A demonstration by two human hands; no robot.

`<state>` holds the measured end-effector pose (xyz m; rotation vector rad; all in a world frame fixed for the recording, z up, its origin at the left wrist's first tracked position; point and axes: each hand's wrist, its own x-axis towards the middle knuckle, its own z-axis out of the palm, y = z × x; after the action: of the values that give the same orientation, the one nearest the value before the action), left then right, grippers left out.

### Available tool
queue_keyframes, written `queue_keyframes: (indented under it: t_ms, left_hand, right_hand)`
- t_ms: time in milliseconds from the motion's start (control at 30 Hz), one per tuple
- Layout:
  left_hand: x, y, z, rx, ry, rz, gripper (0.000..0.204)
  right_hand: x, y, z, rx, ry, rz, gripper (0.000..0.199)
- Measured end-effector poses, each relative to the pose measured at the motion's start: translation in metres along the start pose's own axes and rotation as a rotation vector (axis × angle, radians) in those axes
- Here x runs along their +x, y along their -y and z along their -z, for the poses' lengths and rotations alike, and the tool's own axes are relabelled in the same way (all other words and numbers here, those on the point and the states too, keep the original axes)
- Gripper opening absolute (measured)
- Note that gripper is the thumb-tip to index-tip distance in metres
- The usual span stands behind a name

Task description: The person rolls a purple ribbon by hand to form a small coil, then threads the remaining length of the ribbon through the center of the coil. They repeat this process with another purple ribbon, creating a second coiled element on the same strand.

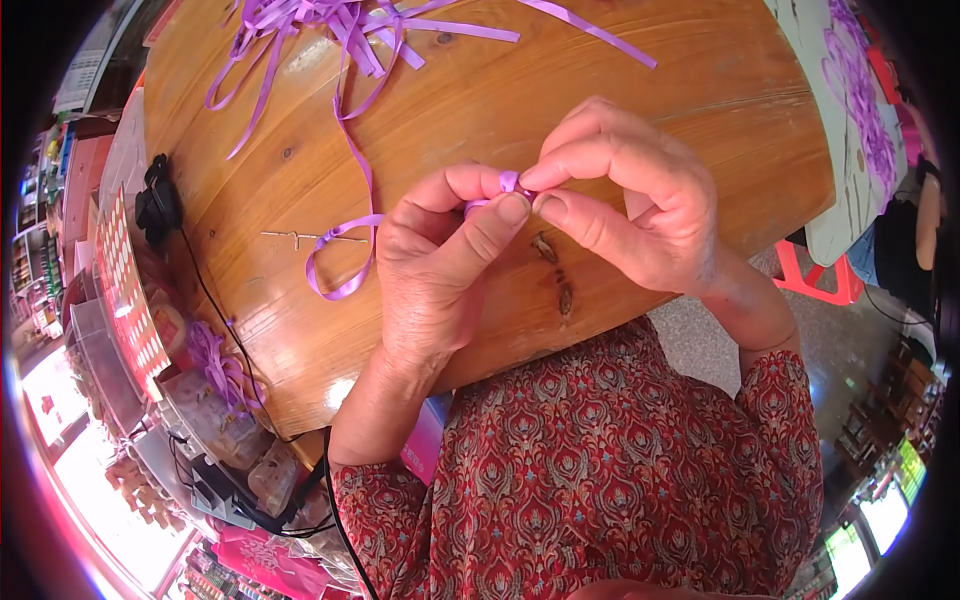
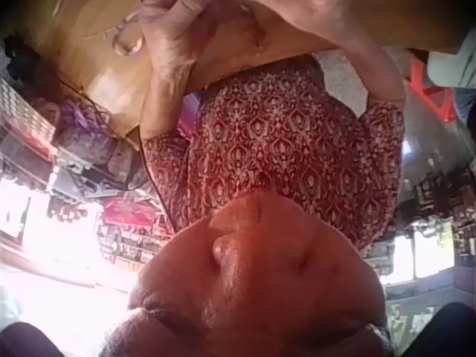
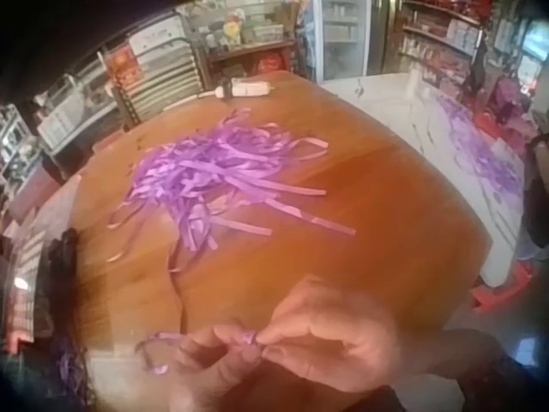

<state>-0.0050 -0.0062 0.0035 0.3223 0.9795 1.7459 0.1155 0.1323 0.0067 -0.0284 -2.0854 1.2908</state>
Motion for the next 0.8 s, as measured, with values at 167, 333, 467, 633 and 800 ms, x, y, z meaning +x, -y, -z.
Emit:
queue_keyframes:
  t_ms: [167, 333, 467, 633, 800]
  left_hand:
    - [0.002, 0.001, 0.004, 0.020, 0.038, 0.030, 0.017]
    - [0.004, 0.007, 0.005, 0.008, 0.025, 0.065, 0.017]
    - [0.001, 0.001, -0.002, 0.026, 0.056, 0.041, 0.018]
    - [-0.001, 0.001, -0.003, 0.131, -0.006, 0.002, 0.018]
    - [-0.004, -0.003, -0.006, 0.228, -0.053, -0.017, 0.016]
  right_hand:
    - [0.001, -0.003, 0.003, -0.006, 0.031, -0.001, 0.013]
    - [-0.001, 0.000, 0.000, -0.023, -0.007, -0.059, 0.009]
    - [-0.004, 0.000, 0.001, 0.046, -0.034, -0.130, 0.009]
    - [-0.006, -0.003, 0.002, 0.153, -0.063, -0.273, 0.007]
    - [-0.007, -0.002, 0.004, 0.179, -0.064, -0.309, 0.006]
